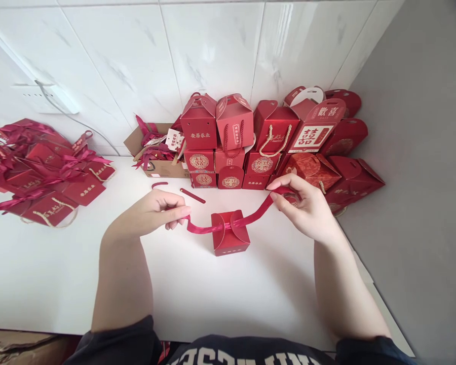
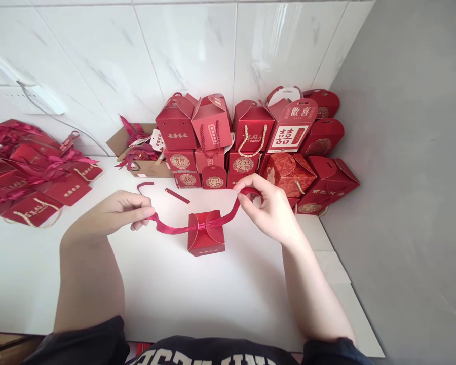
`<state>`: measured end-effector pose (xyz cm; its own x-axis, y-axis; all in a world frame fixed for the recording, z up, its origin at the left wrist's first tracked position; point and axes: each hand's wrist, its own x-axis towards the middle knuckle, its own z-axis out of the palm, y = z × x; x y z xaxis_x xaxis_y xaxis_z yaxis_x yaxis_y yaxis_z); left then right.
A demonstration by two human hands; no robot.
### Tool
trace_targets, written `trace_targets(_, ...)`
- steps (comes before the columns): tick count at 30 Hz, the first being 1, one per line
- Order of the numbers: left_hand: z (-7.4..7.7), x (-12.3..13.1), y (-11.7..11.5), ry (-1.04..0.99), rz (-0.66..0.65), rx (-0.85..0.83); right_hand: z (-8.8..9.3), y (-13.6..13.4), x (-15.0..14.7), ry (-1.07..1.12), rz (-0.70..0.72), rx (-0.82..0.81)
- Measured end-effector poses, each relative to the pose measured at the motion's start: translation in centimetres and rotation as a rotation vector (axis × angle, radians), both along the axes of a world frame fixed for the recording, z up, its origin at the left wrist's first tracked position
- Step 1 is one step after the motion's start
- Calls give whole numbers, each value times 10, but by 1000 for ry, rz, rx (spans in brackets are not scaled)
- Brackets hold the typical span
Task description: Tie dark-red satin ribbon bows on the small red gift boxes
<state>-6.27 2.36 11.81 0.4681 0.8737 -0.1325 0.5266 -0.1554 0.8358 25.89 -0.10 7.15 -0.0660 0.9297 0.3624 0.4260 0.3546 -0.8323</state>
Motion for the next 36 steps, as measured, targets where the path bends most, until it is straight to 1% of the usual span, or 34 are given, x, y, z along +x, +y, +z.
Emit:
trace_targets(2, -1, 0, 1, -63, 27, 38, 1, -1, -2, 43, -21, 64)
trace_targets(4, -3, 0, 2, -153, 52, 69, 3, -3, -3, 96, -56, 167)
trace_targets(6, -5, 1, 1, -218, 69, 60, 5, -5, -4, 160, -101, 259)
trace_targets(8, -6, 3, 0, -279, 92, 32, 5, -6, -7, 250, -121, 289)
trace_targets(11, -7, 9, -1, -347, 98, -16, 4, -7, -14, 356, -112, 269)
trace_targets(13, -7, 13, -3, -376, 57, -23, 3, -6, -21, 375, -116, 267)
trace_targets(18, -5, 18, -7, -503, -119, 104, 7, -1, -35, 416, -143, 318)
trace_targets(21, -1, 23, -11, -560, -143, 178, 13, 5, -40, 451, -117, 324)
trace_targets(23, 5, 29, -14, -610, -83, 244, 17, 9, -42, 441, -100, 312)
trace_targets(27, 23, 51, -24, -595, 211, 357, 27, 16, -45, 445, -63, 295)
trace_targets(29, 33, 64, -29, -598, 273, 405, 31, 15, -47, 463, -34, 286)
trace_targets(31, 38, 76, -32, -619, 289, 433, 35, 12, -50, 475, 15, 272)
trace_targets(33, 37, 87, -32, -655, 298, 440, 36, 7, -54, 480, 70, 248)
trace_targets(36, 26, 98, -27, -719, 317, 443, 35, 1, -61, 484, 136, 217)
